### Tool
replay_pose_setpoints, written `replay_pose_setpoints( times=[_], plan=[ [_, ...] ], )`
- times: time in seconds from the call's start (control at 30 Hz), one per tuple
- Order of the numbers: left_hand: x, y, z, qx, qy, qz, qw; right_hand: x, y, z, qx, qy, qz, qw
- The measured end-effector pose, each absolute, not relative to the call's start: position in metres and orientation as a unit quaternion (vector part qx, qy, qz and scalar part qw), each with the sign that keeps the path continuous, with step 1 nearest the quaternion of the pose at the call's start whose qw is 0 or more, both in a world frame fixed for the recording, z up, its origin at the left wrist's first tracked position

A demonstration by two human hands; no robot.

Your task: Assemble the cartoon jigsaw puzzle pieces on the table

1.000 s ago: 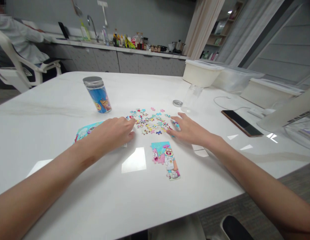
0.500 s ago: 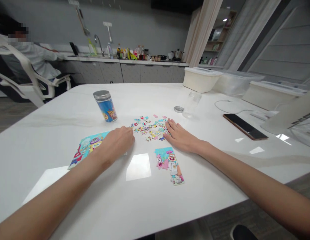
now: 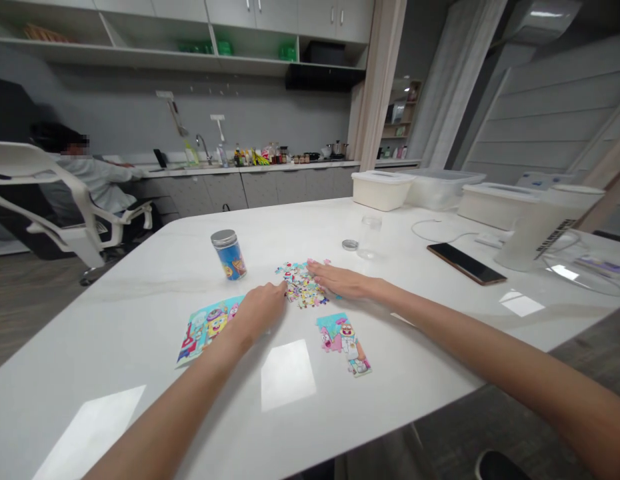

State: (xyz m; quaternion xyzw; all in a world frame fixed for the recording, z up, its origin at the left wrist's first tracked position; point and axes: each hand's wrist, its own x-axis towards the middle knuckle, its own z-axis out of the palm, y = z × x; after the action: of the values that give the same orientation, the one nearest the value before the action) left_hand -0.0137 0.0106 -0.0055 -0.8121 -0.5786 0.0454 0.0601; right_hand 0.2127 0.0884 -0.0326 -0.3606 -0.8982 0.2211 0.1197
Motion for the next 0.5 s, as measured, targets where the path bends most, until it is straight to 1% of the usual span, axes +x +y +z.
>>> replay_pose_setpoints(
  times=[0.1, 0.17, 0.27, 0.43, 0.5],
  plan=[
    [-0.019, 0.012, -0.006, -0.811, -0.579, 0.04, 0.071, 0.203, 0.11, -0.028, -0.358, -0.887, 0.229, 0.179],
    [-0.024, 0.014, -0.005, -0.813, -0.575, 0.041, 0.081, 0.199, 0.121, -0.031, -0.388, -0.868, 0.207, 0.231],
    [-0.036, 0.016, 0.002, -0.849, -0.52, 0.056, 0.078, 0.202, 0.128, -0.041, -0.433, -0.829, 0.158, 0.317],
    [-0.049, 0.014, 0.015, -0.892, -0.447, 0.05, 0.041, 0.217, 0.131, -0.057, -0.487, -0.797, 0.129, 0.332],
    [-0.049, 0.013, 0.017, -0.9, -0.433, 0.039, 0.021, 0.22, 0.136, -0.06, -0.488, -0.787, 0.152, 0.346]
  ],
)
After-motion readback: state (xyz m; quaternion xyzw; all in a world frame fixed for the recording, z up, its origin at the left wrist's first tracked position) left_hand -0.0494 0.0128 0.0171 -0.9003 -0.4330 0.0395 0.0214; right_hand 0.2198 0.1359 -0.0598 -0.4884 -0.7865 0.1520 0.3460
